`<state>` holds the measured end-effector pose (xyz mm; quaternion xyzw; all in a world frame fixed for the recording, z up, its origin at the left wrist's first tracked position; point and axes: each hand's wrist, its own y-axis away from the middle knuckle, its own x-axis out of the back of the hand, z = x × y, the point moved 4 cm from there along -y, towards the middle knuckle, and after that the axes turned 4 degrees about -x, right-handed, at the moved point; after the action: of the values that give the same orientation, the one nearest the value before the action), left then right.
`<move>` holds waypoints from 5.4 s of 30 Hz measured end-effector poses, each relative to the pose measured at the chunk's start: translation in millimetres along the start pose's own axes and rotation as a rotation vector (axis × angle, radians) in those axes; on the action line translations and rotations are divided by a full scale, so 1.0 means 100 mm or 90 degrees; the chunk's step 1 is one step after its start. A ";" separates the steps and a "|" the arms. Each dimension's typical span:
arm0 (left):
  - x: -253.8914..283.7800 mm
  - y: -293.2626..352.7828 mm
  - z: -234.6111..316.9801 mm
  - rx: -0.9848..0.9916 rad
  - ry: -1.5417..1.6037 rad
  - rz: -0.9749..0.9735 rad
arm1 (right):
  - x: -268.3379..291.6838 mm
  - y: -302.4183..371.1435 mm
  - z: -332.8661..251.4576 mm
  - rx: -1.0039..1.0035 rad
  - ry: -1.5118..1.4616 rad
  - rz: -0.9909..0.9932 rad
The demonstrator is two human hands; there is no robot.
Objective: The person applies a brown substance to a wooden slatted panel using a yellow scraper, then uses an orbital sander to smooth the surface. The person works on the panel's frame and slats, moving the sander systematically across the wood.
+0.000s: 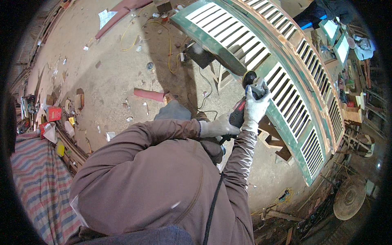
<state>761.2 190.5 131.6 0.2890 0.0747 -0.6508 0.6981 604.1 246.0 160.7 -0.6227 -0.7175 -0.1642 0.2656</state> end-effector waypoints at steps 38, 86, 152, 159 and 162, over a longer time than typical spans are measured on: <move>4.18 -1.01 1.92 0.211 0.059 0.046 | -3.51 -0.66 -2.06 -0.288 0.221 -0.262; 1.67 -1.56 1.19 0.308 -0.004 -0.064 | -1.32 -0.51 -0.30 -0.387 0.242 -0.162; 3.37 -1.41 1.78 0.079 0.168 0.057 | -3.01 -0.87 -1.35 -0.218 0.230 -0.321; 2.35 -1.53 1.67 0.295 0.104 -0.124 | -2.00 -0.63 -0.51 -0.289 0.144 -0.155; 2.01 -1.69 1.43 0.316 0.070 -0.164 | -1.68 -0.63 -0.60 -0.291 0.220 -0.136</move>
<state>589.4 -53.3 100.9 0.4740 -0.0134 -0.7162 0.5121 566.6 65.7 116.5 -0.5505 -0.6675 -0.4514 0.2181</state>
